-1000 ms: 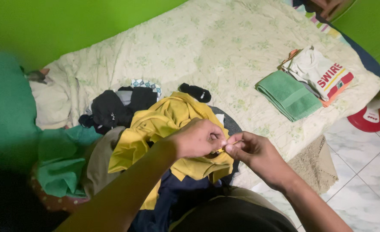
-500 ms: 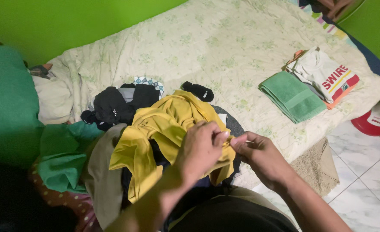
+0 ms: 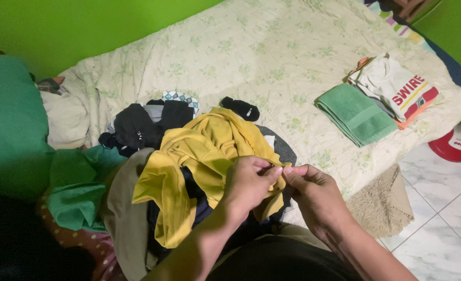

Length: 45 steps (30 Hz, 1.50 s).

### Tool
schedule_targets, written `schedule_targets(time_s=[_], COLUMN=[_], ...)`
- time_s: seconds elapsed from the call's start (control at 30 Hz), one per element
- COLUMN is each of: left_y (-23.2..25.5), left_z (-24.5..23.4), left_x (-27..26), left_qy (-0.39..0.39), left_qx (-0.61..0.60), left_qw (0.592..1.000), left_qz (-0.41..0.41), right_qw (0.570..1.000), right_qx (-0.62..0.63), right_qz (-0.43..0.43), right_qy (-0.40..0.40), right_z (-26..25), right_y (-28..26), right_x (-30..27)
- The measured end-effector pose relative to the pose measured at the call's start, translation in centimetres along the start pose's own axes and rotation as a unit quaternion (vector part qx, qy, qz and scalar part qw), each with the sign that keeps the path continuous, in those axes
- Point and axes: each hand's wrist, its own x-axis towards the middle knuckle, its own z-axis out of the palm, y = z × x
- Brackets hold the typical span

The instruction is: The person folds a yellow zip-up hoodie and a dark blue t-shirt on a bed. They smooth the fabric, fold the sleeves and body, and place the folded items on a stack of other clothes.

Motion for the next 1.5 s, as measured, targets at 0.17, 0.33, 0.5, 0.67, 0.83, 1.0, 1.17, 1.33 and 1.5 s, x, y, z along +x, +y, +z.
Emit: schedule_targets(time_s=[0.17,0.33,0.5,0.67,0.83,1.0,1.17,1.33,1.5], left_y=[0.2,0.5,0.0,-0.7,-1.5,-2.6,-3.8,-4.5,-5.4], left_z=[0.2,2.0,3.7,4.5,4.9,5.8,5.1,4.5,4.2], left_x=[0.1,-0.4,-0.7,-0.6,-0.5,-0.1,-0.5,-3.7,-6.3], left_qy=[-0.054,0.065,0.147,0.191,0.197,0.175,0.132,0.289,0.035], left_qx=[-0.143,-0.044,-0.004,0.004,-0.051,-0.212,-0.161,-0.008,-0.247], left_qw=[0.987,0.997,0.989,0.981,0.979,0.959,0.978,0.948,0.954], left_qz=[-0.038,-0.015,0.012,0.021,-0.002,-0.071,0.031,0.13,-0.167], right_qw=[1.0,0.999,0.997,0.988,0.961,0.96,0.998,0.983,0.98], right_qx=[0.007,-0.002,0.0,-0.088,-0.214,-0.218,-0.003,0.123,0.096], right_qz=[-0.01,-0.035,-0.054,-0.078,-0.073,-0.022,0.021,0.133,0.173], right_qy=[0.021,0.026,0.053,0.102,0.158,0.172,0.064,0.029,-0.033], right_z=[0.3,0.3,0.5,1.6,2.8,2.7,1.2,-0.3,-0.4], right_y=[0.4,1.3,2.6,3.1,2.8,2.8,3.1,3.4,3.1], right_x=[-0.2,-0.1,0.1,0.3,-0.1,-0.6,-0.4,-1.0,-3.1])
